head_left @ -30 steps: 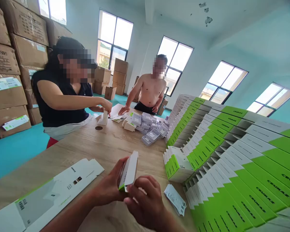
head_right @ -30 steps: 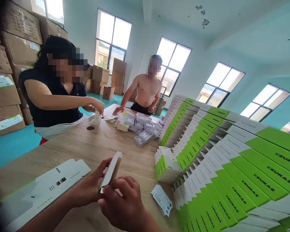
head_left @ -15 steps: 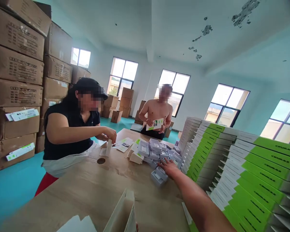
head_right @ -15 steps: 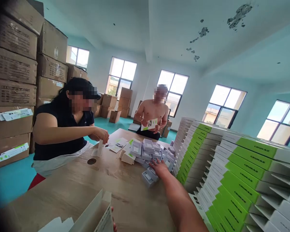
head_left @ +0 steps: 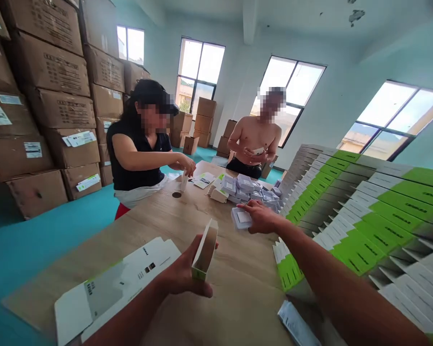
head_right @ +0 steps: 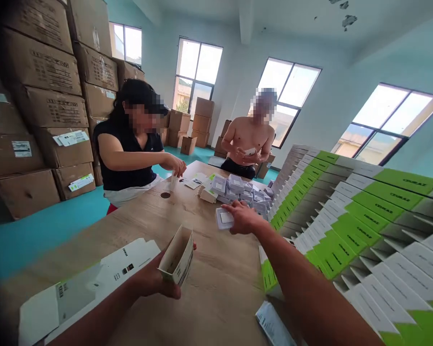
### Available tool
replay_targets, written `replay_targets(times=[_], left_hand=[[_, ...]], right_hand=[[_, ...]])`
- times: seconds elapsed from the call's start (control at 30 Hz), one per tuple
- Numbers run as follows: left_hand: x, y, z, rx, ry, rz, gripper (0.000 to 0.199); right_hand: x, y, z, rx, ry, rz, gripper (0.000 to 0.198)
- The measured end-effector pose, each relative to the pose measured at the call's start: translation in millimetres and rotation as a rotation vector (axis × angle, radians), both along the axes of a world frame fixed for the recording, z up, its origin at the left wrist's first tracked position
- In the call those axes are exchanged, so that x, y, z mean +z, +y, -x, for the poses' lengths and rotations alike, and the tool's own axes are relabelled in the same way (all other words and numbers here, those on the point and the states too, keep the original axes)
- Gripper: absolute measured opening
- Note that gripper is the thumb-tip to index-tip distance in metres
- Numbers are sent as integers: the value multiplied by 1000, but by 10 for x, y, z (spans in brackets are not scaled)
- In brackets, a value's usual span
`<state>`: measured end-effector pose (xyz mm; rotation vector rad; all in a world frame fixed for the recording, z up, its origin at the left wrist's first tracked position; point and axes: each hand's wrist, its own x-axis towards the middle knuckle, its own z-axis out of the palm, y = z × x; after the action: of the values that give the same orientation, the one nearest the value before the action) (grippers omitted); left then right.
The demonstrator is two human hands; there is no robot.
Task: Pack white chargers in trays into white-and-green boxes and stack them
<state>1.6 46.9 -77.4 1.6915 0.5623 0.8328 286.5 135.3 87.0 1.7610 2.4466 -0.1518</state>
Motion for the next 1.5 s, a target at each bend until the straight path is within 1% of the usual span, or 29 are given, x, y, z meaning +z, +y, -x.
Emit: replay_targets(times=[0.1,0.2,0.23,0.3,0.37,0.4,0.43,0.5,0.57,0.63,0.7,0.77,0.83,0.9,0.97,1.03,1.1,1.17,1.27,1.33,1.4,1.5], left_hand=[[150,-49,-27,108,24,-21,132],[322,-114,-17,130,150,-103,134],[387,-135,7,101,180,-123,135],[553,-166,83,-32,192,-153,135],[776,-179,179,-170,209,-187,134],[904,-185,225,-209,248,-211,132],[1035,-195,264,-221,313,-237,132],[1280,-238,309,-197,473,-287,134],[1473,-315,298,-186,613,-329,137],[1596,-410,224,-201,734,-386,132],[1653,-500,100,-229,807,-442,125],[1658,-571,-40,-243,821,-481,122],[1637,-607,-154,-241,819,-499,121],[1612,-600,-211,-254,805,-478,123],[1592,-557,-206,-304,759,-398,127],[1585,-506,-157,-323,727,-333,130],[1595,-478,-100,-289,766,-341,133],[1622,-484,-66,-257,844,-387,134],[1663,-509,-85,-320,884,-407,134],[1662,-502,-129,-354,900,-397,135],[1628,-476,-184,-342,902,-382,137],[1545,-452,-277,-321,886,-348,140]], right_hand=[[253,-795,88,86,48,-14,97],[439,-1604,63,140,152,-73,90],[471,-1828,40,135,188,-85,88],[487,-2177,-15,102,250,-87,86],[443,-2408,-71,72,311,-83,85],[406,-2491,-97,59,344,-79,86],[363,-2559,-121,46,380,-74,87],[281,-2673,-160,33,453,-57,89],[226,-2775,-186,38,527,-42,89],[208,-2861,-194,56,595,-38,87],[213,-2917,-180,64,636,-51,86],[216,-2931,-146,31,623,-81,85],[203,-2919,-108,-46,582,-126,81],[180,-2915,-90,-121,569,-175,74],[155,-2957,-109,-138,618,-202,74],[120,-3053,-166,-141,689,-224,79],[53,-3174,-246,-176,727,-259,82],[-58,-3282,-327,-228,729,-293,80],[-250,-3370,-408,-254,729,-269,80],[-329,-3381,-419,-249,729,-231,82],[-340,-3367,-401,-238,726,-212,84],[-255,-3312,-348,-216,705,-193,83]])
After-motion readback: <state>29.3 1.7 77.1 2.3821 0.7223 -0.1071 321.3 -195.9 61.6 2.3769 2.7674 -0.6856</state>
